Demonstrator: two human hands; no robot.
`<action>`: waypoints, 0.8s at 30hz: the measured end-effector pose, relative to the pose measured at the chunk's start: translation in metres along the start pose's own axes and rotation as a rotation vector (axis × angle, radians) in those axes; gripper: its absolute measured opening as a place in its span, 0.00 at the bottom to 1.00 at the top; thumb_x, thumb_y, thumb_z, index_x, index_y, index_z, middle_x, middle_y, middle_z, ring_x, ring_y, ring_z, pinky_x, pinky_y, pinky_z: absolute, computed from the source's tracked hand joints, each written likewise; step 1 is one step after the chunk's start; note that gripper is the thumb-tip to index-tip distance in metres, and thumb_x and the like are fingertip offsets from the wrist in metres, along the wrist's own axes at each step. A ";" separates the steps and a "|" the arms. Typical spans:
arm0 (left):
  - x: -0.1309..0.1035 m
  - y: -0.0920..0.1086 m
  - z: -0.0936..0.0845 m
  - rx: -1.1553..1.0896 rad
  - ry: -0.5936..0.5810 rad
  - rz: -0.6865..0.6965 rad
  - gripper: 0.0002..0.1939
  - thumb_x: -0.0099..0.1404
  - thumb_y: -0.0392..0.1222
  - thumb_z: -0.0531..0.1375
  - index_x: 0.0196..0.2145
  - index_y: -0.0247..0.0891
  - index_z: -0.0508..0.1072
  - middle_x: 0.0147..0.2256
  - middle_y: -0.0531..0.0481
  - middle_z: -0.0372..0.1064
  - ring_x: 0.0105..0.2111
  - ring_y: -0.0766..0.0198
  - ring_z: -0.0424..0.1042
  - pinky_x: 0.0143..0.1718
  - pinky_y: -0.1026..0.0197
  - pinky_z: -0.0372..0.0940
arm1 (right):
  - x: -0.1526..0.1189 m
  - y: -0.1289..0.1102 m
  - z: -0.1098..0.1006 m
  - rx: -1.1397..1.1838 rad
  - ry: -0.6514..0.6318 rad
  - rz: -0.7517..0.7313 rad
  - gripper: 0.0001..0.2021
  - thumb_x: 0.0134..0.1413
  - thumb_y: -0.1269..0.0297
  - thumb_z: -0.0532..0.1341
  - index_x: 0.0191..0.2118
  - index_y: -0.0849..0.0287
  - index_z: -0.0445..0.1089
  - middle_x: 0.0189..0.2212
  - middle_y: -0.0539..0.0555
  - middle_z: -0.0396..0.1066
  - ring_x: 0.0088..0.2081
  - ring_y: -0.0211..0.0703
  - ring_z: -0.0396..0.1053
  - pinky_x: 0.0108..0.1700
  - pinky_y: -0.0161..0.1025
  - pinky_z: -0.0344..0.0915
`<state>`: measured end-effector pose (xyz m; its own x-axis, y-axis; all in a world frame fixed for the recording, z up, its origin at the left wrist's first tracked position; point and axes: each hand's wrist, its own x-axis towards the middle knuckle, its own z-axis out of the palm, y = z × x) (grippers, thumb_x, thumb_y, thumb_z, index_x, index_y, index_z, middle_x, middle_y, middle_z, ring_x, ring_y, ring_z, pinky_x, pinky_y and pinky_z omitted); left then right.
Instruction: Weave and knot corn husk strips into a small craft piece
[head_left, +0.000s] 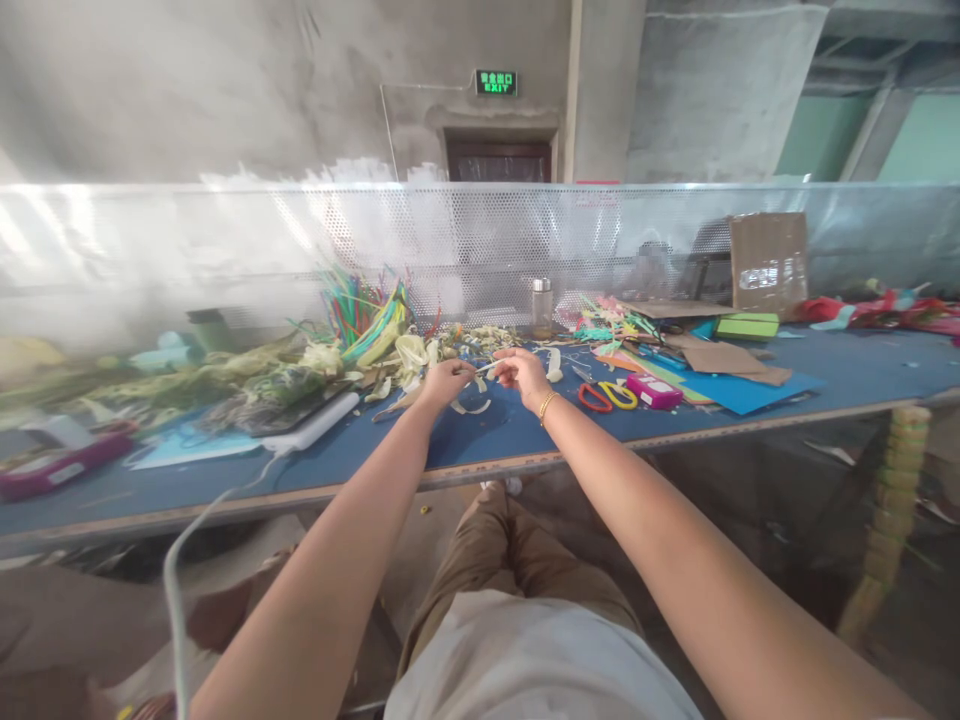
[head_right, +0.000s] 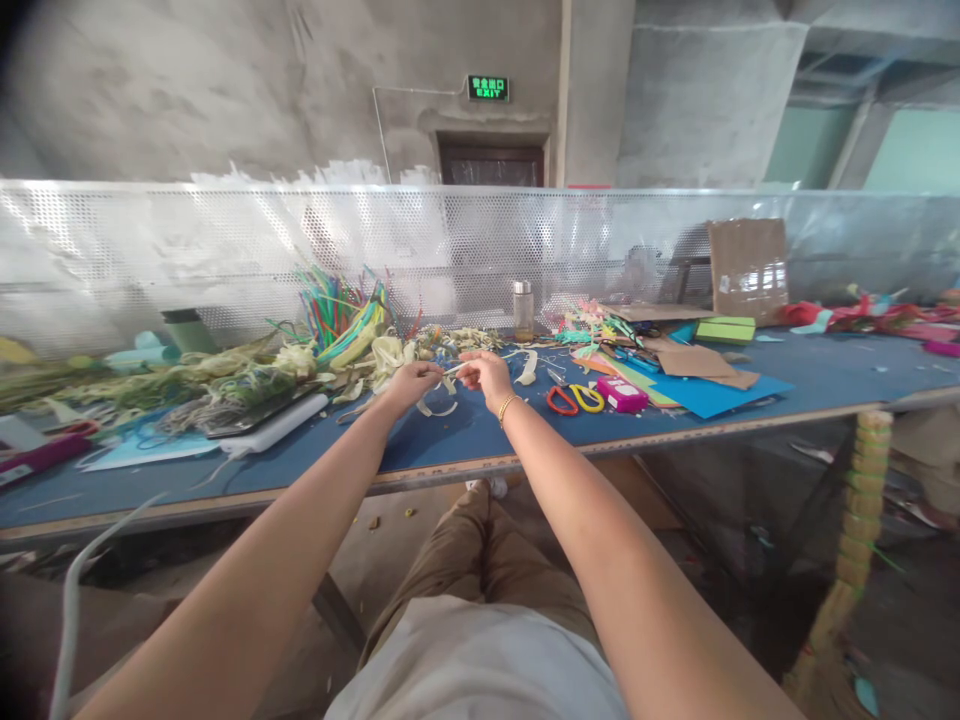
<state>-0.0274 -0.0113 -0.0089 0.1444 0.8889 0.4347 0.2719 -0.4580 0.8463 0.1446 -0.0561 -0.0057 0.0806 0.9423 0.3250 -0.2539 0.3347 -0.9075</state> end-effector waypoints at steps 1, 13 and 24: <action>-0.001 0.001 0.001 0.024 -0.028 0.018 0.07 0.45 0.41 0.64 0.25 0.39 0.77 0.18 0.54 0.66 0.22 0.65 0.61 0.25 0.63 0.55 | 0.001 -0.002 -0.001 0.069 -0.001 0.022 0.13 0.46 0.67 0.54 0.39 0.60 0.70 0.24 0.52 0.74 0.22 0.36 0.66 0.23 0.30 0.60; -0.005 0.005 0.003 -0.257 -0.254 -0.025 0.15 0.47 0.47 0.67 0.31 0.34 0.78 0.24 0.50 0.69 0.21 0.69 0.61 0.23 0.64 0.55 | 0.010 0.004 -0.007 -0.047 0.196 0.020 0.18 0.46 0.66 0.59 0.46 0.56 0.70 0.37 0.51 0.74 0.36 0.37 0.70 0.32 0.31 0.63; 0.000 -0.001 0.005 -0.346 -0.231 -0.059 0.17 0.45 0.45 0.69 0.32 0.34 0.76 0.26 0.48 0.71 0.24 0.67 0.66 0.28 0.63 0.61 | 0.008 0.017 -0.007 -0.427 -0.002 -0.184 0.05 0.44 0.63 0.64 0.26 0.59 0.73 0.23 0.48 0.72 0.27 0.34 0.66 0.31 0.30 0.62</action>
<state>-0.0232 -0.0111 -0.0116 0.3586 0.8711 0.3354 -0.0441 -0.3431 0.9383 0.1478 -0.0427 -0.0208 0.0856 0.8672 0.4906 0.1844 0.4701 -0.8631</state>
